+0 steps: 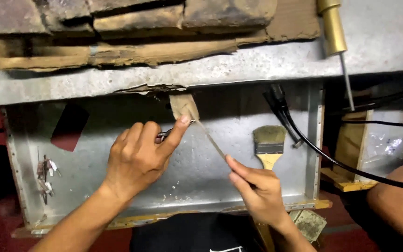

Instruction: The person is using a hand file to shape and smooth small metal jewelry components at a workbench.

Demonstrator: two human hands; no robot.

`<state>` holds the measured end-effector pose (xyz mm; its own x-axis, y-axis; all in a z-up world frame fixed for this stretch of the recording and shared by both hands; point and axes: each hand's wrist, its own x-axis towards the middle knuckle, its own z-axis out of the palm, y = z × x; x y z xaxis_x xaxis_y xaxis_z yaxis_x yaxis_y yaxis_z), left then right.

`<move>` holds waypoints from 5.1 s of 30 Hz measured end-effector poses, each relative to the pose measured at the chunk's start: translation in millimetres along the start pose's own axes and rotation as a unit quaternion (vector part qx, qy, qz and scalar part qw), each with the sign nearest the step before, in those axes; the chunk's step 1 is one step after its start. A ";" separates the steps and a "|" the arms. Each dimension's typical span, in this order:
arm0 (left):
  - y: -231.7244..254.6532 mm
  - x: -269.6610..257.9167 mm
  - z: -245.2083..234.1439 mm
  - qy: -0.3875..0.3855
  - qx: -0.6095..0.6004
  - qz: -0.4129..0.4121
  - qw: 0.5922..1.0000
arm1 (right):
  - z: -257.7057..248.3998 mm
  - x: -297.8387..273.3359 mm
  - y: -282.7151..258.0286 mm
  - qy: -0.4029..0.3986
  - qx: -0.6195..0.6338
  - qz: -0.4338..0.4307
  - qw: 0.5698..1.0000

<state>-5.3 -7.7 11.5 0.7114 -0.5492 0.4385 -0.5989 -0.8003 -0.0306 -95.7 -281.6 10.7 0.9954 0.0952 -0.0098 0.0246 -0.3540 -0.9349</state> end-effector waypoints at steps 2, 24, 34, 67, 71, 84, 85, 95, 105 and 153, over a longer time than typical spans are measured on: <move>-0.9 -1.1 -7.1 -0.019 0.017 0.009 1.000 | 12.1 11.1 -10.0 0.009 -0.092 -0.103 0.990; -3.8 3.3 -9.4 -0.034 0.078 0.036 0.996 | 21.7 30.6 -5.3 0.050 -0.279 -0.254 0.925; 8.8 17.3 -43.9 -0.100 -0.206 -0.096 0.969 | 8.8 33.2 -20.4 0.039 -0.134 -0.145 0.979; -25.6 42.2 -74.1 -0.469 -0.424 -0.279 0.722 | 44.0 6.2 10.0 0.052 0.103 -0.020 0.993; -40.8 51.1 -68.6 -0.409 -0.444 -0.272 0.750 | 47.0 -10.0 27.4 0.013 0.225 -0.003 0.974; -46.7 59.9 -67.1 -0.444 -0.473 -0.274 0.710 | 41.2 -16.8 21.9 0.014 0.194 0.013 0.981; -48.0 60.3 -66.5 -0.442 -0.473 -0.277 0.710 | 43.2 -16.8 21.4 0.011 0.194 0.013 0.981; -45.5 54.7 -62.7 -0.407 -0.487 -0.257 0.729 | 59.4 -20.9 20.9 0.054 0.164 0.001 0.985; -37.9 52.1 -62.4 -0.400 -0.481 -0.261 0.735 | 69.7 -15.1 20.0 0.085 0.030 0.010 0.996; -25.2 7.3 -12.2 -0.023 0.096 0.065 0.993 | 15.2 7.6 -13.0 -0.068 -0.104 -0.090 0.988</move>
<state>10.5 11.4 26.5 0.6506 -0.6584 0.3785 -0.6096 -0.7500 -0.2566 -89.9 -262.2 17.4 0.9518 0.2938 0.0887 0.2325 -0.5019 -0.8331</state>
